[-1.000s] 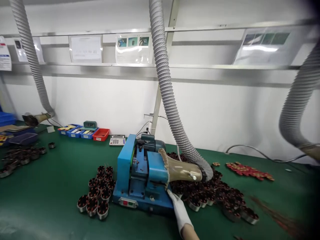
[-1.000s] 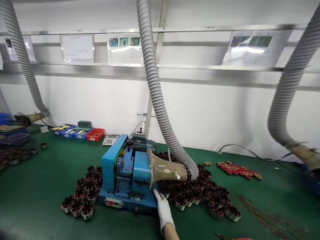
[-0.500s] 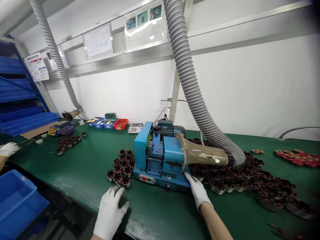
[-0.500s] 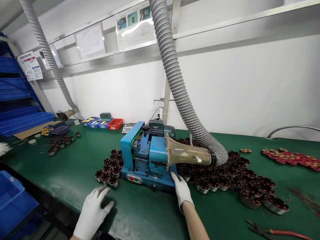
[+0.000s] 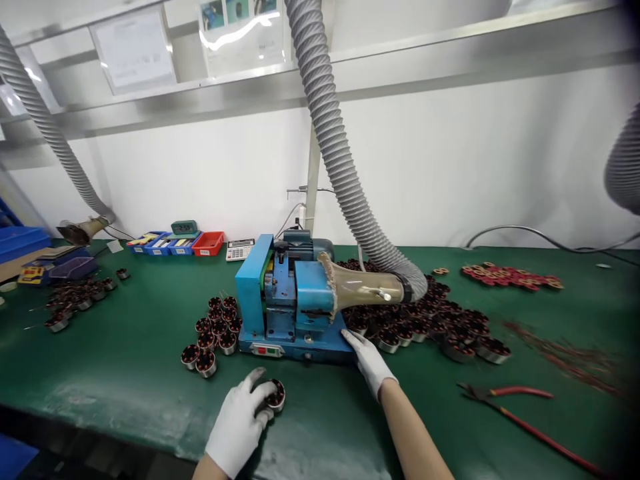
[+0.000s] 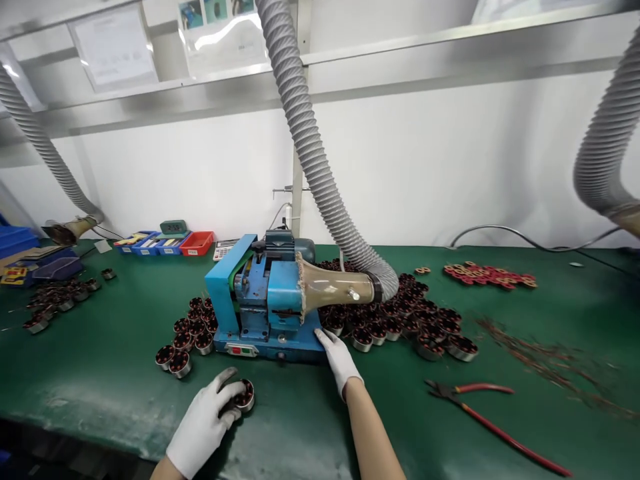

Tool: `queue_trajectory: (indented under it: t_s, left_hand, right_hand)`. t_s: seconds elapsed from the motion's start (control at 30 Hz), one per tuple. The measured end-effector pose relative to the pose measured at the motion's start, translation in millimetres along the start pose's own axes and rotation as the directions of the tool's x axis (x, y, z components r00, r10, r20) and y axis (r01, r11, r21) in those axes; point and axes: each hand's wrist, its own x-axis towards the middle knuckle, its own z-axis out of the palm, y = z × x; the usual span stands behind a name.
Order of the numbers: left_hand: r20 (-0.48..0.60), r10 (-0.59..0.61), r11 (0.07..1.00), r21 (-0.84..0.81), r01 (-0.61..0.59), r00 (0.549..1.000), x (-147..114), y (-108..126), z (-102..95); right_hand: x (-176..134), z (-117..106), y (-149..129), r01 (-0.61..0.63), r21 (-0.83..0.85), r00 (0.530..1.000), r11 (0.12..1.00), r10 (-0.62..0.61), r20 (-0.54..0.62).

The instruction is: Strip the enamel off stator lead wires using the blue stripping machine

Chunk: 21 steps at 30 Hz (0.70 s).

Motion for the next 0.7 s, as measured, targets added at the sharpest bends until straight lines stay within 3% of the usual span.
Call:
queue_trajectory:
  t_s: [0.1, 0.17, 0.2, 0.23, 0.27, 0.3, 0.37, 0.4, 0.47, 0.53, 0.6, 0.67, 0.7]
  left_hand:
    - [-0.18, -0.099, 0.995, -0.042, 0.093, 0.979, -5, -8, 15.8]
    - [-0.245, -0.121, 0.987, 0.072, 0.142, 0.962, -7, -20, 23.4]
    - [-0.236, -0.093, 0.981, 0.146, 0.13, 0.967, -8, -26, 25.7]
    - [-0.205, -0.048, 0.973, 0.214, 0.092, 0.978, -8, -31, 27.1]
    - [-0.168, 0.004, 0.963, 0.265, 0.041, 0.986, -7, -35, 27.8]
    - [-0.14, 0.055, 0.953, 0.303, -0.01, 0.989, -6, -37, 27.9]
    - [-0.109, 0.152, 0.929, 0.354, -0.104, 0.982, -1, -38, 27.8]
    - [-0.098, 0.198, 0.918, 0.368, -0.149, 0.975, 3, -37, 28.0]
    - [-0.079, 0.274, 0.906, 0.356, -0.23, 0.959, 9, -35, 29.4]
    - [-0.055, 0.305, 0.925, 0.254, -0.283, 0.951, 12, -32, 31.4]
    - [-0.025, 0.279, 0.96, 0.024, -0.279, 0.96, 12, -27, 33.4]
    - [0.036, 0.194, 0.922, -0.348, -0.17, 0.98, 10, -20, 34.8]
    - [0.097, 0.143, 0.828, -0.557, -0.065, 0.985, 9, -14, 35.2]
  right_hand:
    - [-29, -4, 1, 0.116, -0.062, 0.983, 0.991, -0.123, -0.135]
    - [-58, 1, 2, 0.217, -0.094, 0.958, 0.972, -0.23, -0.169]
    - [-72, 6, 3, 0.274, -0.104, 0.949, 0.956, -0.286, -0.131]
    - [-86, 13, 3, 0.327, -0.113, 0.941, 0.938, -0.335, -0.055]
    - [-97, 20, 3, 0.404, -0.138, 0.914, 0.904, -0.393, 0.097]
    - [-106, 27, 3, 0.527, -0.236, 0.834, 0.817, -0.444, 0.327]
    - [-115, 41, 2, 0.659, -0.364, 0.714, 0.658, -0.395, 0.578]
    - [-116, 46, 1, 0.69, -0.404, 0.684, 0.6, -0.357, 0.637]
    - [-113, 52, 0, 0.694, -0.432, 0.678, 0.576, -0.32, 0.661]
    - [-110, 54, -1, 0.697, -0.412, 0.664, 0.587, -0.311, 0.68]
    - [-109, 52, -1, 0.703, -0.384, 0.643, 0.599, -0.304, 0.703]
    - [-112, 48, -3, 0.674, -0.316, 0.631, 0.668, -0.298, 0.716]
    - [-114, 46, -5, 0.618, -0.25, 0.635, 0.746, -0.287, 0.717]
